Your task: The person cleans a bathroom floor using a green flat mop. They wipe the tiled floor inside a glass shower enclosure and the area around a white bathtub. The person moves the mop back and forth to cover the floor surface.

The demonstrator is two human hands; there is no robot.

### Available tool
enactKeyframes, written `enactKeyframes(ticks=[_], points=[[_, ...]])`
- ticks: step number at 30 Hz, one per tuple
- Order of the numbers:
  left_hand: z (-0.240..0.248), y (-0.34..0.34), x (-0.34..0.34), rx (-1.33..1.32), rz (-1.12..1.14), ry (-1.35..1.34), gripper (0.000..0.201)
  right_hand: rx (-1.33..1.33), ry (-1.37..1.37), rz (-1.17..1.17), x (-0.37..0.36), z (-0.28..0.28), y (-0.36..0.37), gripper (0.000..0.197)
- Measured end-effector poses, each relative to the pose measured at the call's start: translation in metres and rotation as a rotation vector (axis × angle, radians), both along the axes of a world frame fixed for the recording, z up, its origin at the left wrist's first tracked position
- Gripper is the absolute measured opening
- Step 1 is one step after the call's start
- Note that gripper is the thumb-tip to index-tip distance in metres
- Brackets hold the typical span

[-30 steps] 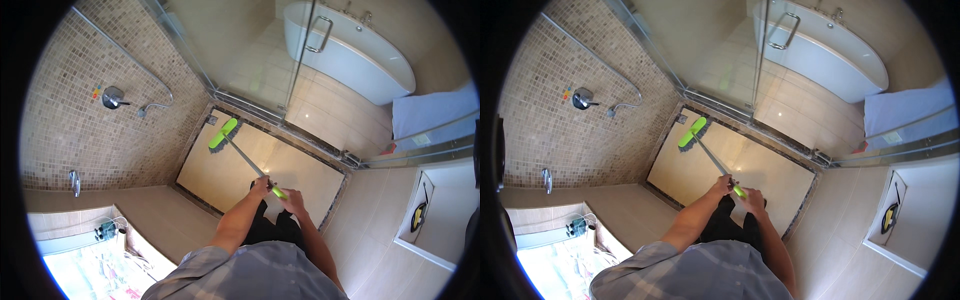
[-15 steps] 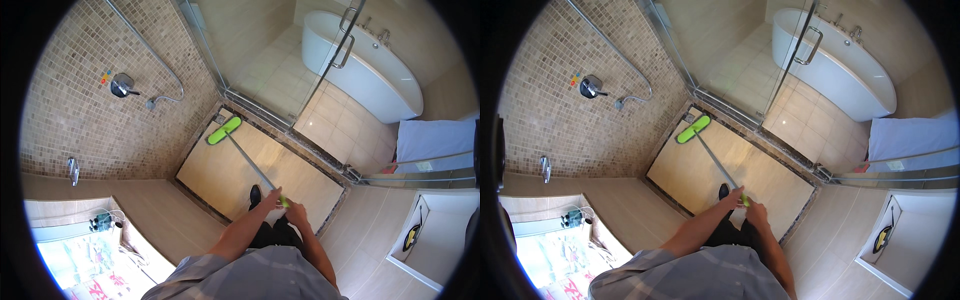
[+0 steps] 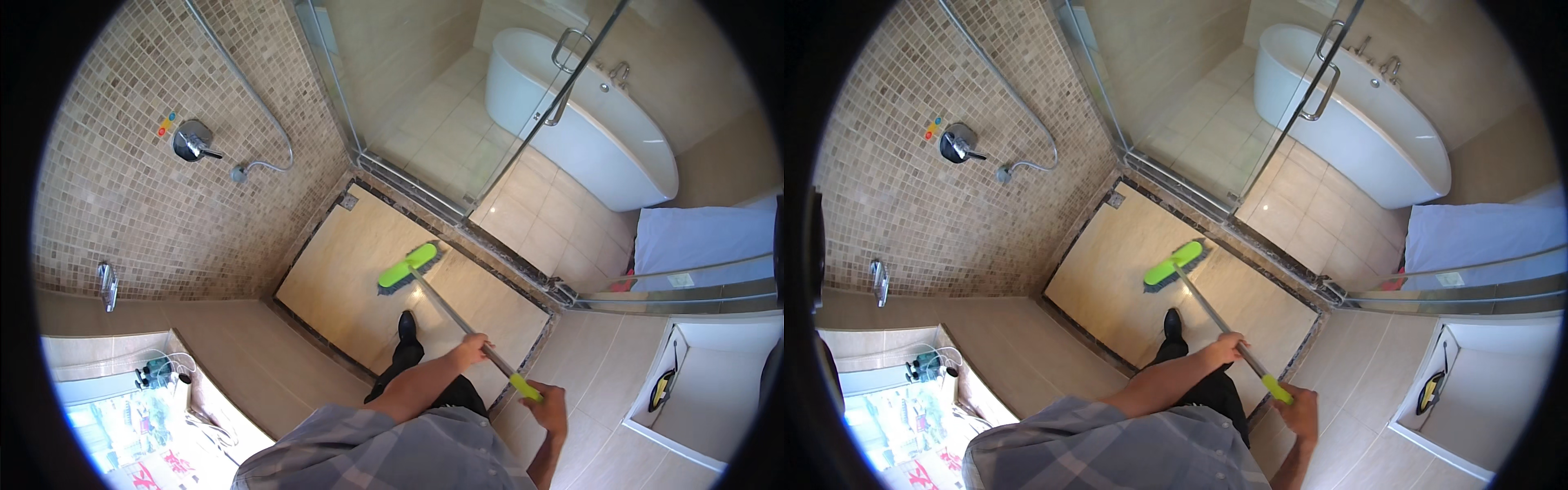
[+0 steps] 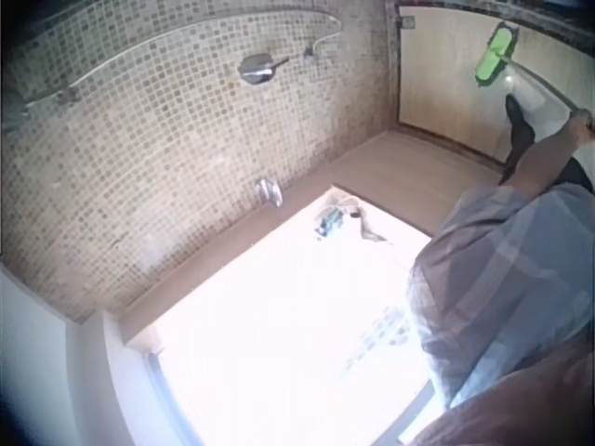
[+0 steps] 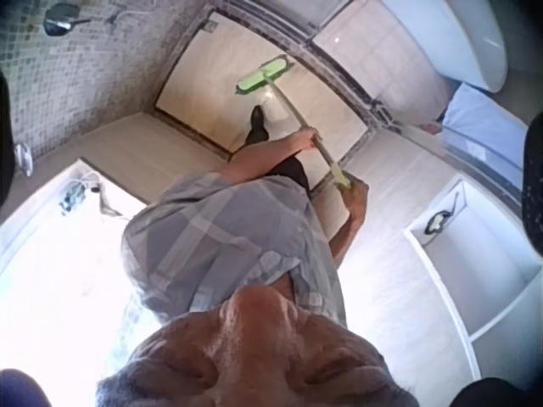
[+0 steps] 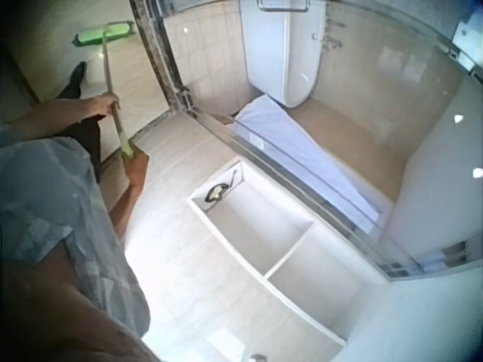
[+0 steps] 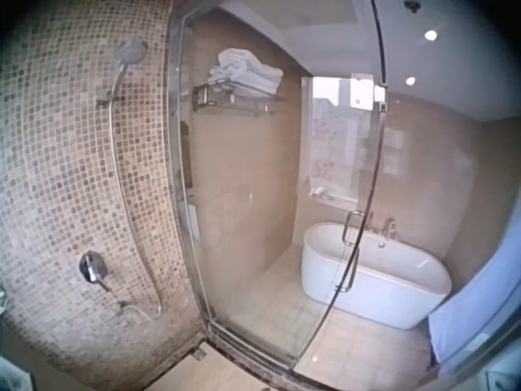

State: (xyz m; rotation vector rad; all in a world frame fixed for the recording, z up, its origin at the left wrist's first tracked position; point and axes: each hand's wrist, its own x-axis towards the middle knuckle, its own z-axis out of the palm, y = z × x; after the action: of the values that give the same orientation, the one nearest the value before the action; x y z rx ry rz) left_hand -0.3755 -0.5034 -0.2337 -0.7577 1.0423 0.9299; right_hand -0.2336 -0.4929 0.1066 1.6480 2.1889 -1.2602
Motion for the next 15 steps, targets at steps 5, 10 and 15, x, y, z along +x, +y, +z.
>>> enactKeyframes(ticks=[5,10,15], points=[[-0.004,-0.018,-0.102,0.015,0.152,0.083,0.008,0.184,0.109,0.194,-0.057,-0.071,-0.003,0.043],[-0.040,-0.046,-0.197,-0.068,0.360,0.308,0.006,0.157,0.066,0.469,-0.155,-0.126,-0.002,0.041],[-0.008,-0.074,-0.231,-0.221,-0.051,0.541,0.017,0.142,0.018,0.592,-0.206,-0.175,-0.023,0.047]])
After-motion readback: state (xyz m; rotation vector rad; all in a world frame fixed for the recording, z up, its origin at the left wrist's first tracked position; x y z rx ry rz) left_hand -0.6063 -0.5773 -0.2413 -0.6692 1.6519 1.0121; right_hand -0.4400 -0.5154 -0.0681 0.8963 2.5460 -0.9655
